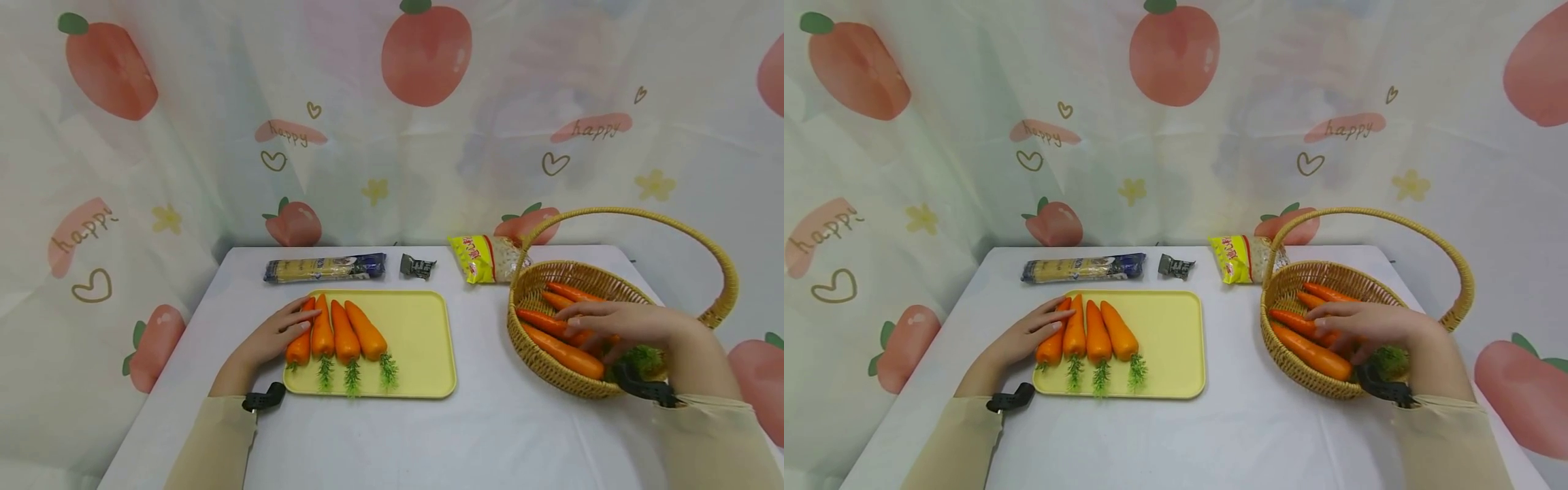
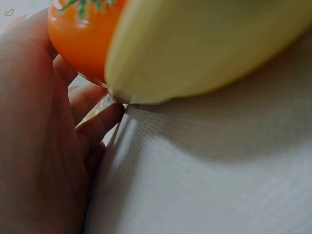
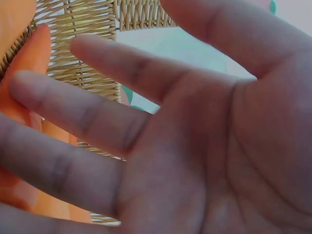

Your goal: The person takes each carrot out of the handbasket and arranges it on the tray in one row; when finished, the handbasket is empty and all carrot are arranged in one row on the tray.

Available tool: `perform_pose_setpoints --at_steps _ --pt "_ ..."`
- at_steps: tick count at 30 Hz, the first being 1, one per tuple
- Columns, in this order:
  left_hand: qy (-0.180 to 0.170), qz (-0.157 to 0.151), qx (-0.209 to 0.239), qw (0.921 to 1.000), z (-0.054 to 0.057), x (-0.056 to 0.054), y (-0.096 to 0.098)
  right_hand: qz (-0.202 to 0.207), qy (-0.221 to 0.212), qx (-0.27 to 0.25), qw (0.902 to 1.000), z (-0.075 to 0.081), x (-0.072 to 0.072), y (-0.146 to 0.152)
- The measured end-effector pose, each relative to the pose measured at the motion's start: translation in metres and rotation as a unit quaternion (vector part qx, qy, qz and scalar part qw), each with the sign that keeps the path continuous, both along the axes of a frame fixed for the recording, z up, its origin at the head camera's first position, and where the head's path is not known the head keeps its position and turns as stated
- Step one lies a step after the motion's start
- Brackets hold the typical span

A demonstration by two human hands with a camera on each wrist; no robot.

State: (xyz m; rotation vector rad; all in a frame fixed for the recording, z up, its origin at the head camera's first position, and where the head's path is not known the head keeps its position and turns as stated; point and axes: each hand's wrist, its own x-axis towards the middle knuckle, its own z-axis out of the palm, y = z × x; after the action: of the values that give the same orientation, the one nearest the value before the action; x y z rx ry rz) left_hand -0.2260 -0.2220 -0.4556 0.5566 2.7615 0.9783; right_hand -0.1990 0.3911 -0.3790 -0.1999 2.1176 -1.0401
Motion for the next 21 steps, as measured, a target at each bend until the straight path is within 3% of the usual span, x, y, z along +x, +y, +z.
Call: perform_pose_setpoints --at_steps 2,5,7,10,21 --pt "-0.01 -0.042 0.046 0.998 -0.032 -0.019 -0.027 -0.004 -0.002 0.011 0.9999 -0.001 0.0 -0.002" --pt "-0.002 -0.038 0.055 0.9978 -0.046 -0.028 -0.03 0.001 0.002 0.026 0.9997 -0.002 0.001 -0.006" --pt "-0.011 -0.017 0.051 0.9985 -0.049 -0.031 -0.027 0.007 0.0 0.033 0.9994 -0.002 0.001 -0.007" --pt "-0.014 -0.004 0.045 0.9989 -0.044 -0.027 -0.023 0.013 -0.004 0.041 0.9991 -0.003 0.0 -0.01" --pt "-0.022 -0.01 0.061 0.9979 -0.045 -0.028 -0.024 0.037 -0.014 0.035 0.9986 -0.005 -0.003 -0.013"
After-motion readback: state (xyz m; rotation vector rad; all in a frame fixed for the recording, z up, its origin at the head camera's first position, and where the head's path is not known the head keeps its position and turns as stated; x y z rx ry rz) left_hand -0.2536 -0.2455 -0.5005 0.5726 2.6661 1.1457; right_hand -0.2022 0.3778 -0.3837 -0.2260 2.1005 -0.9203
